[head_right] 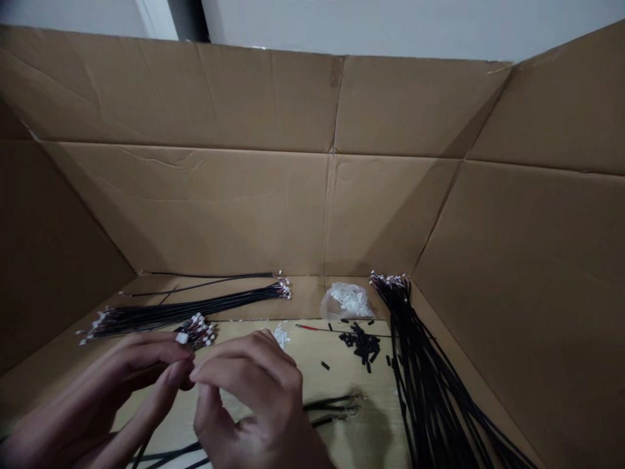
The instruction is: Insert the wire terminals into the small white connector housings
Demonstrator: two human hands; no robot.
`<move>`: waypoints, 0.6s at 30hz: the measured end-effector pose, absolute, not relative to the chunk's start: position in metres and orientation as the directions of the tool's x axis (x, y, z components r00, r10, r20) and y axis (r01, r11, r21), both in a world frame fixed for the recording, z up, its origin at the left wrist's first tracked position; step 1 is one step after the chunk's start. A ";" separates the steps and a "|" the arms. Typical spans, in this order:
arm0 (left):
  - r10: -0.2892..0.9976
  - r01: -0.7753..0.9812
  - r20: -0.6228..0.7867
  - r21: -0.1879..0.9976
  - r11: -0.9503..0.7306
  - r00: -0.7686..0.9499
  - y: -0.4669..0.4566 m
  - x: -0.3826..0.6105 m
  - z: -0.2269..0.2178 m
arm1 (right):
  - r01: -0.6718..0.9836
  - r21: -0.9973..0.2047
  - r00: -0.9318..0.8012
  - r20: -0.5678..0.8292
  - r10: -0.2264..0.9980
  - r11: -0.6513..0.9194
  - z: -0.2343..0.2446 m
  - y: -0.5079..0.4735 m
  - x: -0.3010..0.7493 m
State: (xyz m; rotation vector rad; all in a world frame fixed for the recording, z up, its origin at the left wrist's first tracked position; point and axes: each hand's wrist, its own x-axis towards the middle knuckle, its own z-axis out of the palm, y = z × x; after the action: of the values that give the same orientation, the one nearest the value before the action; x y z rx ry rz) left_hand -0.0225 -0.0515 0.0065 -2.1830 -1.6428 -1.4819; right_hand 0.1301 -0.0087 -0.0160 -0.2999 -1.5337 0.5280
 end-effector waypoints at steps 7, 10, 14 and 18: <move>0.812 0.561 0.584 0.671 -0.485 0.003 -0.048 -0.012 0.011 | -0.531 -0.832 -0.327 0.377 0.867 0.162 -0.014 -0.010 0.145; 0.817 0.545 0.573 0.663 -0.513 0.073 -0.045 -0.005 0.021 | -0.556 -0.830 -0.461 0.265 0.847 -0.043 -0.009 0.001 0.155; 0.812 0.528 0.552 0.641 -0.558 0.188 -0.044 -0.001 0.024 | -0.369 -0.927 -0.602 0.186 0.777 -0.064 -0.003 0.009 0.164; 0.813 0.540 0.514 0.617 -0.572 0.274 -0.047 -0.001 0.018 | -0.226 -0.972 -0.664 0.105 0.740 -0.065 -0.002 0.010 0.172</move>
State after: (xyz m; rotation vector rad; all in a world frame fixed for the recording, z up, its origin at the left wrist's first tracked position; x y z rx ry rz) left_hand -0.0013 -0.0468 0.0179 -2.7465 -1.5222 -1.4727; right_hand 0.1720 0.0098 -0.0021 -0.5653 -1.5291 1.8062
